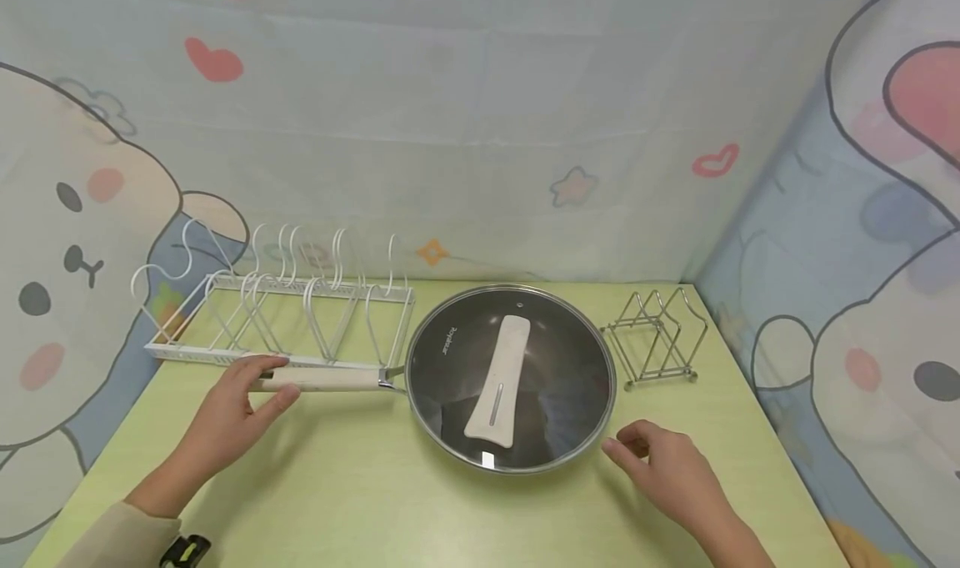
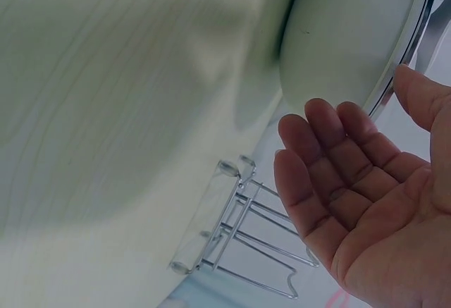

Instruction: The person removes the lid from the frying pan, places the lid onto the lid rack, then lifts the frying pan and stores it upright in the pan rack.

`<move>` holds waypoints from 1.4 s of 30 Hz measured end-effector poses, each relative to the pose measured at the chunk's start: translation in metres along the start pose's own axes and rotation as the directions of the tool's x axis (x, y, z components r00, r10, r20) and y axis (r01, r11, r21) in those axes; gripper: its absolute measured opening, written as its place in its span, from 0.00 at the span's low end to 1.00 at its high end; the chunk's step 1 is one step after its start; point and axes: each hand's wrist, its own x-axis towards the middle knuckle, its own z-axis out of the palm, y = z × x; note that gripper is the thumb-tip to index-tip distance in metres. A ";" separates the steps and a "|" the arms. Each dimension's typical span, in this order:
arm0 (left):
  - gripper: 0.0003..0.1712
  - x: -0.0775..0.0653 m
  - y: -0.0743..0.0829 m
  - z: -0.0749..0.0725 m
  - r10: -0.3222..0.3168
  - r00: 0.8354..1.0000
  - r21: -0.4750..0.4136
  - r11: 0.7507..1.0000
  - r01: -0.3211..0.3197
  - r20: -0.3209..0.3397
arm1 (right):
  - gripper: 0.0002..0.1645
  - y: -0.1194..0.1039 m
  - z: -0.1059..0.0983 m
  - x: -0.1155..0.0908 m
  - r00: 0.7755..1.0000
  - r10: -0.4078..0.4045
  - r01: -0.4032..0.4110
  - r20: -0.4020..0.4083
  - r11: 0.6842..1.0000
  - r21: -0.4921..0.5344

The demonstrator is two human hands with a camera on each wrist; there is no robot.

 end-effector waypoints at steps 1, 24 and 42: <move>0.29 0.000 0.001 0.000 -0.006 1.000 -0.005 1.000 0.006 0.007 | 0.24 0.000 0.000 0.000 1.000 0.004 -0.004 0.004 1.000 0.003; 0.33 -0.005 0.000 0.008 -0.017 1.000 -0.001 1.000 0.017 0.018 | 0.21 -0.011 0.006 -0.002 1.000 -0.024 0.024 -0.008 0.999 0.022; 0.33 -0.006 0.002 0.011 0.015 0.999 0.070 0.997 -0.012 -0.043 | 0.18 -0.015 0.008 -0.003 0.998 -0.056 0.058 -0.027 0.997 0.053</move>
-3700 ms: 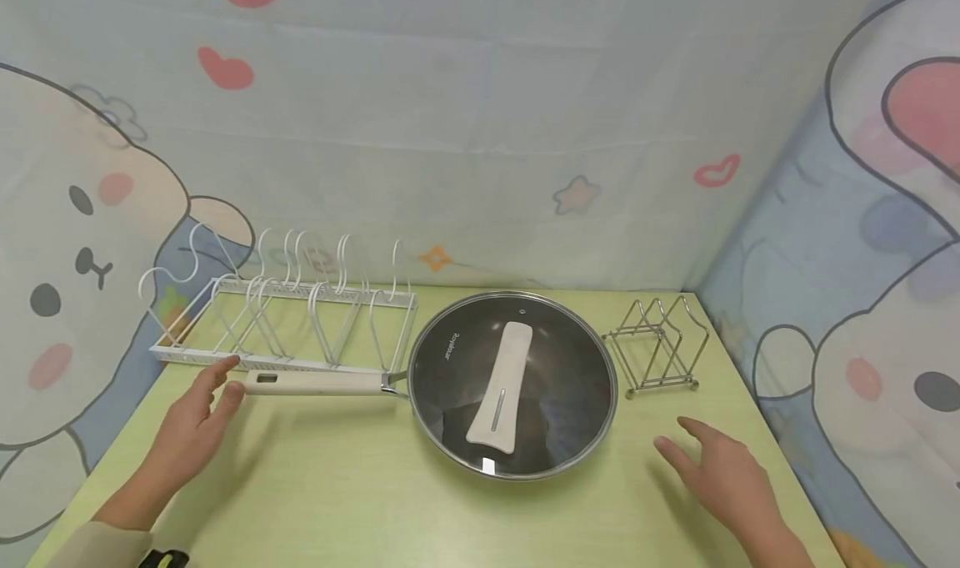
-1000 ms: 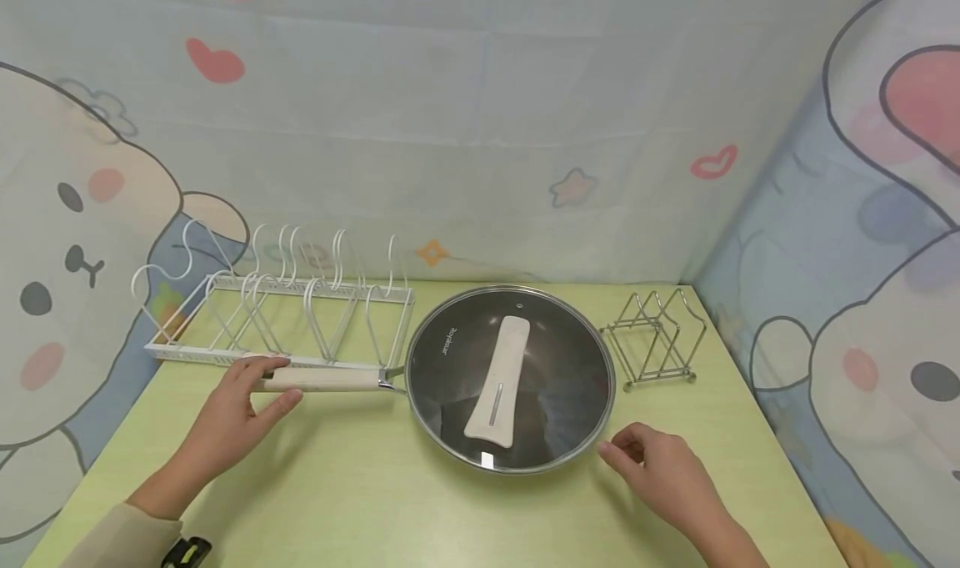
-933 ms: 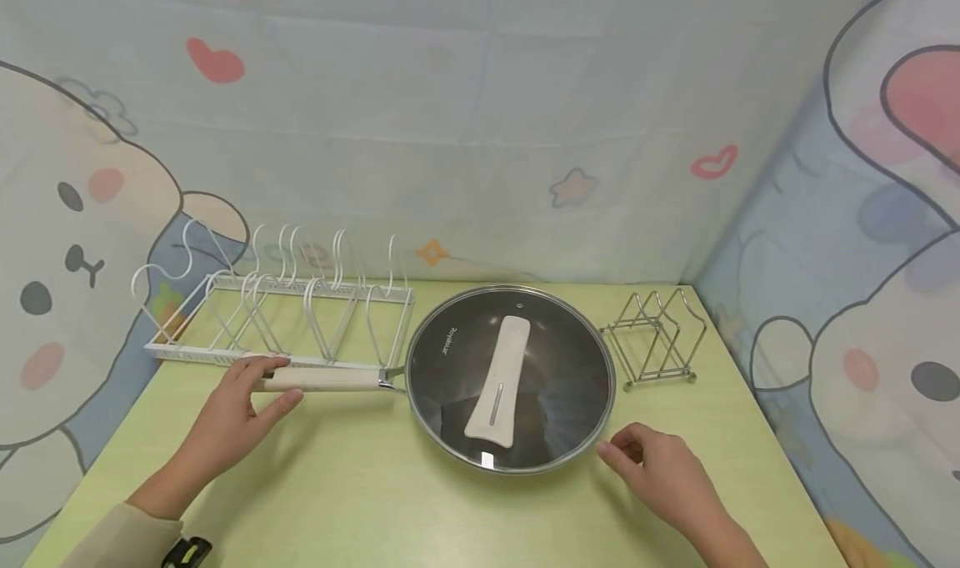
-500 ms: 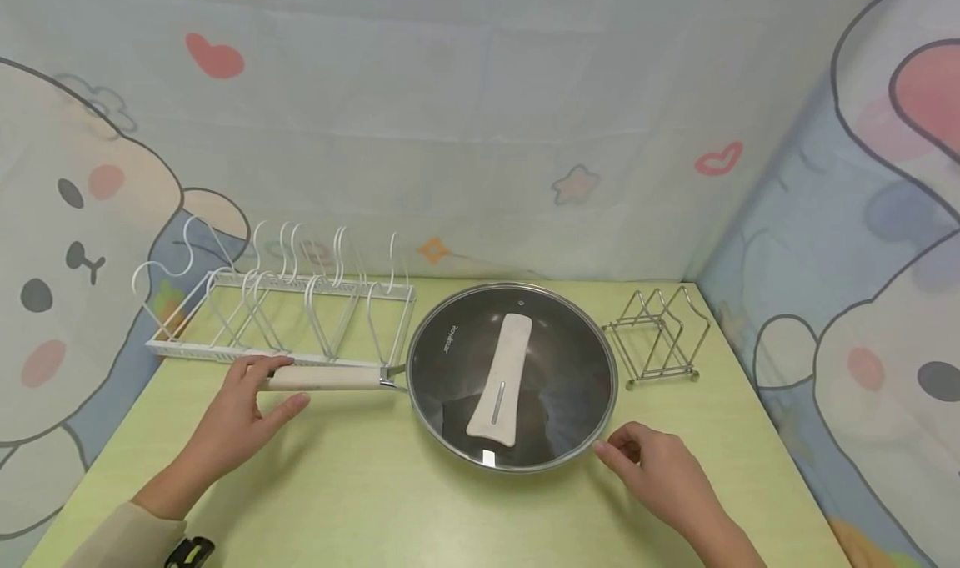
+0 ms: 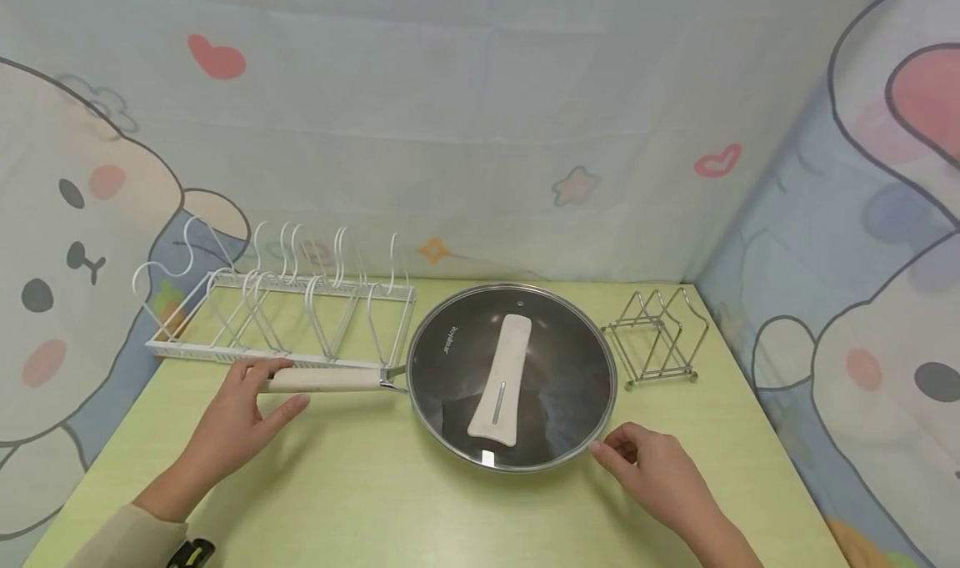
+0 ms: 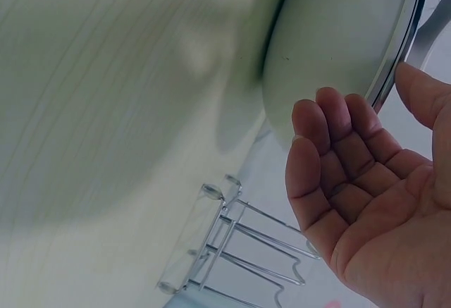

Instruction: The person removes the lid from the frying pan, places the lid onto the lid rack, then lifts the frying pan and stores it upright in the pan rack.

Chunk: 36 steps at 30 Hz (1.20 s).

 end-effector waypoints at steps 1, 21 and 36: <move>0.33 0.000 0.000 0.000 0.001 1.000 0.003 1.000 -0.001 -0.003 | 0.18 0.000 0.000 0.000 1.000 0.001 -0.001 0.001 1.000 0.004; 0.33 -0.002 0.000 0.001 -0.010 1.000 0.000 1.000 0.010 -0.002 | 0.19 -0.005 0.003 0.002 1.000 0.019 -0.020 0.010 1.000 0.021; 0.34 -0.004 0.001 0.003 -0.019 1.000 -0.007 1.000 0.019 0.001 | 0.20 -0.009 0.003 0.003 0.999 0.034 -0.035 0.028 0.999 0.037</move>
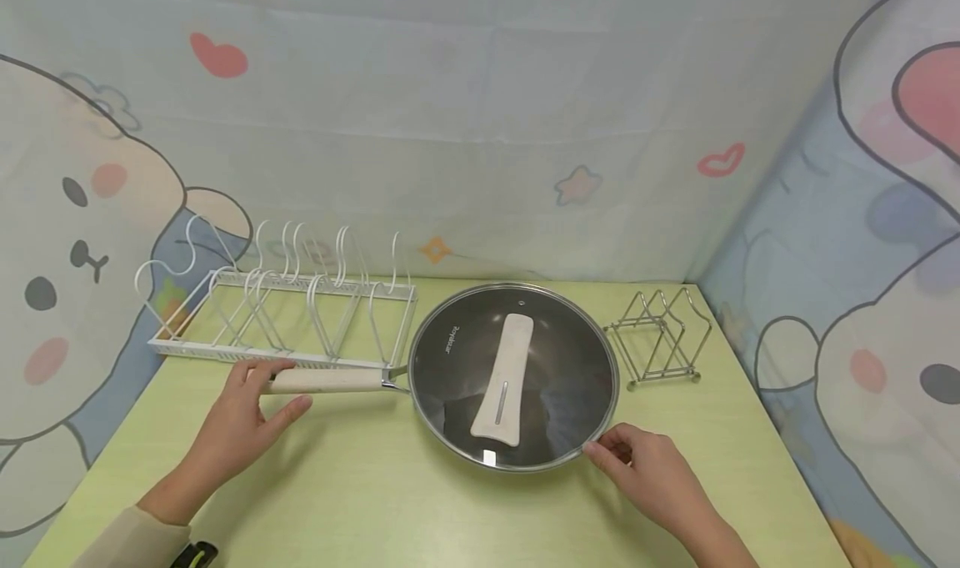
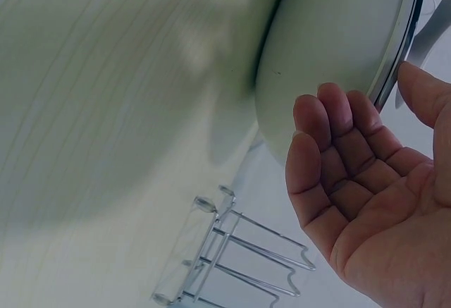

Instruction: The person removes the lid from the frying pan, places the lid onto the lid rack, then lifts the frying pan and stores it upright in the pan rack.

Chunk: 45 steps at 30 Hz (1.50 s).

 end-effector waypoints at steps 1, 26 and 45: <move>0.34 0.000 0.000 0.000 0.001 1.000 0.000 1.000 -0.001 -0.004 | 0.21 0.000 0.000 0.000 1.000 -0.006 0.006 0.002 1.000 -0.001; 0.33 -0.005 0.004 0.002 0.027 0.998 0.057 0.998 -0.024 -0.054 | 0.20 0.001 0.000 0.000 1.000 -0.008 0.008 0.017 1.000 -0.018; 0.38 0.005 0.008 0.001 0.143 0.990 0.338 0.931 -0.139 0.012 | 0.20 -0.001 -0.002 0.001 1.000 -0.011 0.012 0.010 1.000 -0.028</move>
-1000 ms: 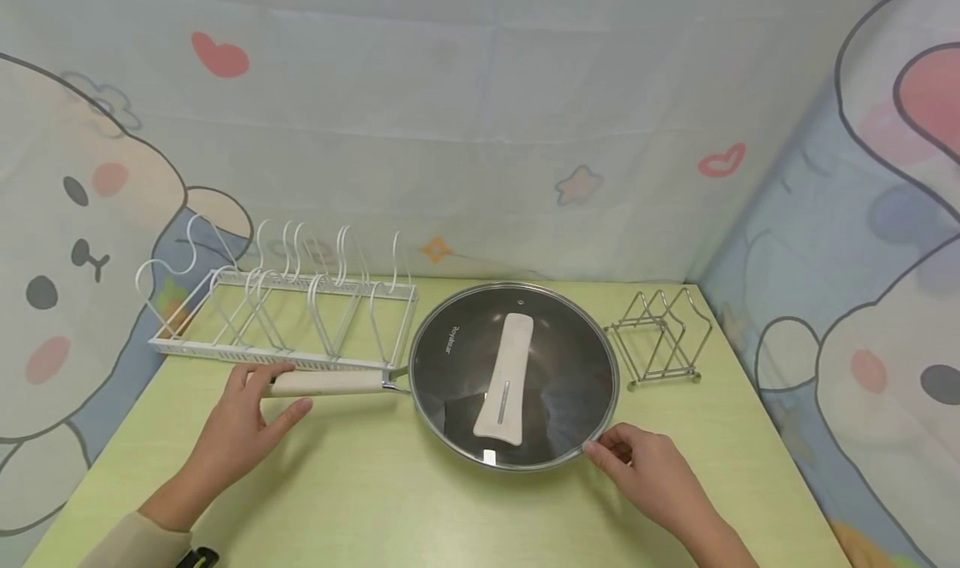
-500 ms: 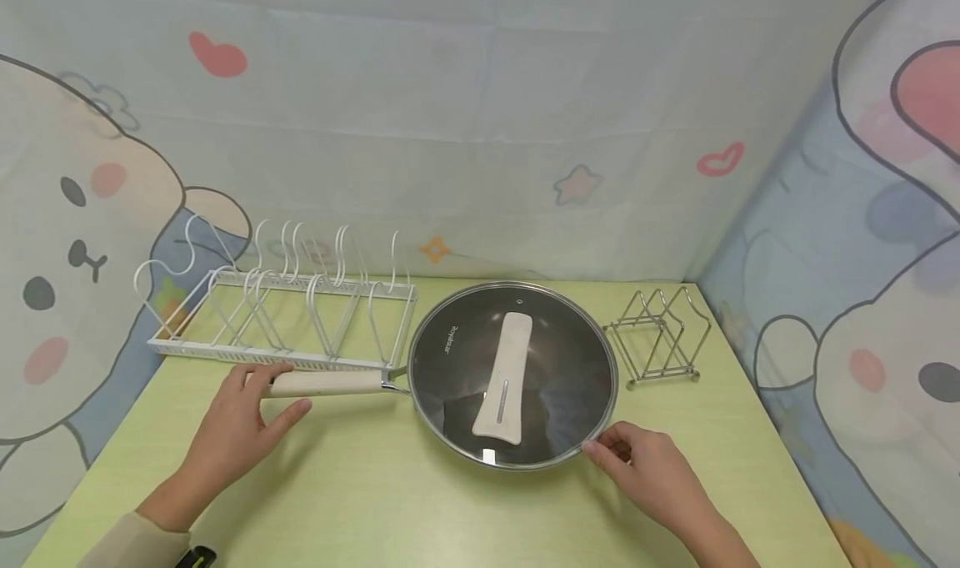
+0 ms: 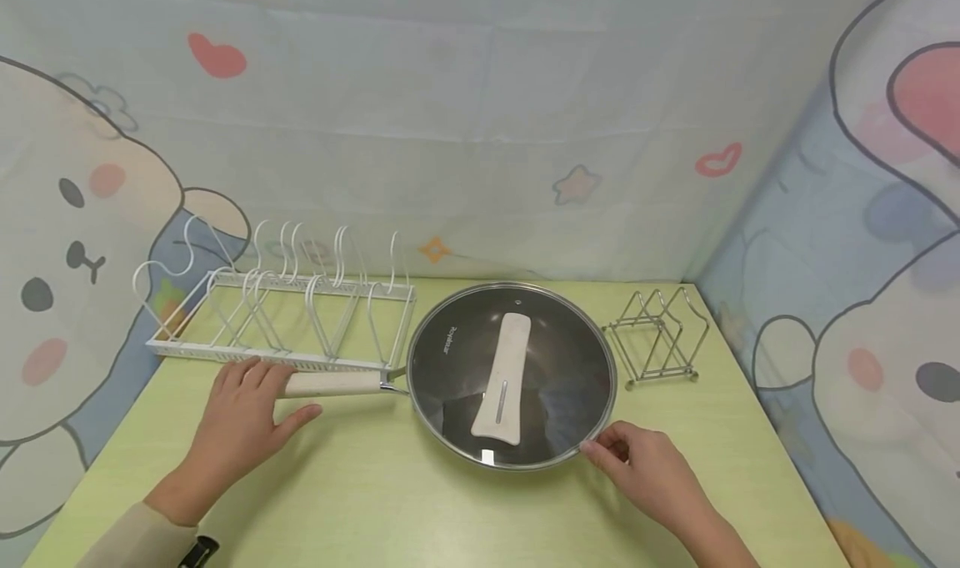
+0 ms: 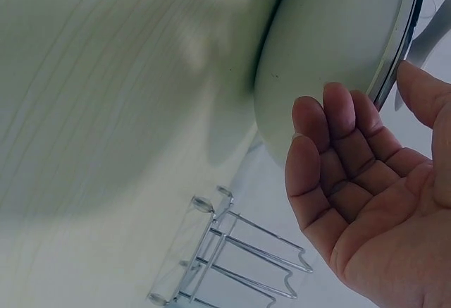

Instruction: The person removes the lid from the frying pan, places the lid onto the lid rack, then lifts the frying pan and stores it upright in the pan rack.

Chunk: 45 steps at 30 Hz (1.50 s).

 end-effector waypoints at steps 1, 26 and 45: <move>0.38 0.000 0.000 -0.001 0.003 1.000 0.011 1.000 -0.003 0.001 | 0.20 0.000 0.000 0.000 1.000 -0.001 0.001 0.001 1.000 0.002; 0.29 0.005 0.015 -0.002 0.218 0.975 0.239 0.950 -0.200 -0.051 | 0.19 -0.001 0.004 -0.002 1.000 -0.005 0.005 0.005 1.000 0.007; 0.30 -0.001 0.016 -0.005 0.298 0.949 0.204 0.940 -0.273 -0.101 | 0.17 -0.007 0.010 -0.004 1.000 -0.004 0.004 0.013 1.000 0.025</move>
